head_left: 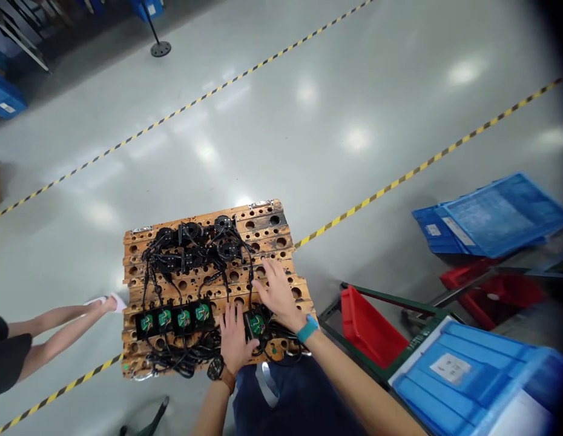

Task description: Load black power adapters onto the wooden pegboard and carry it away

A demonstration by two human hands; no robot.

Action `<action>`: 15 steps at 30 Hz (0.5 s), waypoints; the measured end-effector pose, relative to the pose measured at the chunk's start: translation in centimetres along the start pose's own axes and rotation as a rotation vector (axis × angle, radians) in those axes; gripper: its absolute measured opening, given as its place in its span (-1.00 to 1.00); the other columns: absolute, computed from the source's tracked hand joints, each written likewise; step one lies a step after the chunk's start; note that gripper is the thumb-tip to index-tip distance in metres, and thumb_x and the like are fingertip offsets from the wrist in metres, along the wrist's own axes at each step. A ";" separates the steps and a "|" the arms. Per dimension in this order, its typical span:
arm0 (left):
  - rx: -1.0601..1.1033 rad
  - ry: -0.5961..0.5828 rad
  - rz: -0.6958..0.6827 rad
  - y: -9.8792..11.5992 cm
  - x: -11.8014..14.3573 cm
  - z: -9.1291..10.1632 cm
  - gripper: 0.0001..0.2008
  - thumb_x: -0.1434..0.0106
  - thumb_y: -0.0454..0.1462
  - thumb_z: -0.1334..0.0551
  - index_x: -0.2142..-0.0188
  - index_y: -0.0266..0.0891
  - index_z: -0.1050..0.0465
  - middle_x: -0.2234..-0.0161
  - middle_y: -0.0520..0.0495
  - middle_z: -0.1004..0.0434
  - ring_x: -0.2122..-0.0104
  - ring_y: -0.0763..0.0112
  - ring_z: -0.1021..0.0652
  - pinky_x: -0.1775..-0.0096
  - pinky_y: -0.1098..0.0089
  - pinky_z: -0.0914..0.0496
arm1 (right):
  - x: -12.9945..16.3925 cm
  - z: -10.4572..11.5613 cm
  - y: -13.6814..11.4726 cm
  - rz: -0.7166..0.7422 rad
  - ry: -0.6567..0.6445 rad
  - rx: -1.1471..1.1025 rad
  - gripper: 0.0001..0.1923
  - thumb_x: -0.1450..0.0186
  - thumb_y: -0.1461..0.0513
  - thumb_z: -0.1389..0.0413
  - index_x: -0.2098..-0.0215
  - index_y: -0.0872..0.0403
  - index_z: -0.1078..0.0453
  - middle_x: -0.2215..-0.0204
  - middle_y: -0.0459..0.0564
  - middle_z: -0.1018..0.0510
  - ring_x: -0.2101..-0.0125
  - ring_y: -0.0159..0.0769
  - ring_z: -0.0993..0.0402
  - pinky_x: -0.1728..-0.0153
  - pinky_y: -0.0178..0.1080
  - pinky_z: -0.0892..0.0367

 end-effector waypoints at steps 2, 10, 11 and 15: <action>-0.144 0.001 -0.030 -0.5 0.3 -1.2 0.01 -0.09 -0.16 -0.40 -0.41 -0.49 -0.01 -0.44 -0.48 0.01 -0.44 -0.26 -0.01 -0.36 -0.32 0.00 | 3.0 -0.9 -1.1 0.200 -0.240 0.131 -0.32 -0.41 0.06 -0.12 -0.39 0.17 -0.14 -0.26 0.27 -0.33 -0.30 0.08 -0.14 -0.35 0.16 -0.11; -0.414 -0.041 -0.154 -2.0 -0.5 -0.6 -0.21 -0.18 -0.44 -0.16 -0.42 -0.25 -0.09 -0.42 -0.27 -0.16 -0.39 -0.15 -0.20 -0.31 -0.36 -0.11 | 9.3 -6.6 -2.2 0.206 -0.644 0.550 0.04 -0.08 0.29 -0.38 -0.43 0.33 -0.04 -0.34 0.46 -0.17 -0.31 0.33 -0.10 -0.32 0.28 -0.13; -0.412 -0.056 -0.161 -1.8 -0.5 -0.3 -0.20 -0.17 -0.45 -0.16 -0.42 -0.27 -0.09 -0.41 -0.30 -0.17 -0.37 -0.15 -0.24 -0.30 -0.35 -0.14 | 9.2 -7.1 -2.4 0.172 -0.634 0.594 0.01 -0.10 0.33 -0.34 -0.43 0.32 -0.03 -0.34 0.46 -0.18 -0.31 0.34 -0.10 -0.31 0.29 -0.14; -0.358 -0.083 -0.148 -1.4 -0.9 0.7 -0.11 -0.08 -0.45 -0.27 -0.41 -0.33 -0.07 -0.36 -0.37 -0.25 -0.28 -0.15 -0.36 -0.26 -0.25 -0.27 | 8.9 -7.6 -3.2 0.069 -0.619 0.640 -0.07 -0.07 0.39 -0.26 -0.39 0.39 -0.11 -0.27 0.50 -0.25 -0.28 0.35 -0.15 -0.28 0.23 -0.22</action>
Point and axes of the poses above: each hand's wrist, its own x-axis away from the middle knuckle, its own z-axis out of the back of the hand, y = z × x, the point moved 3 cm from there along -x, towards the middle knuckle
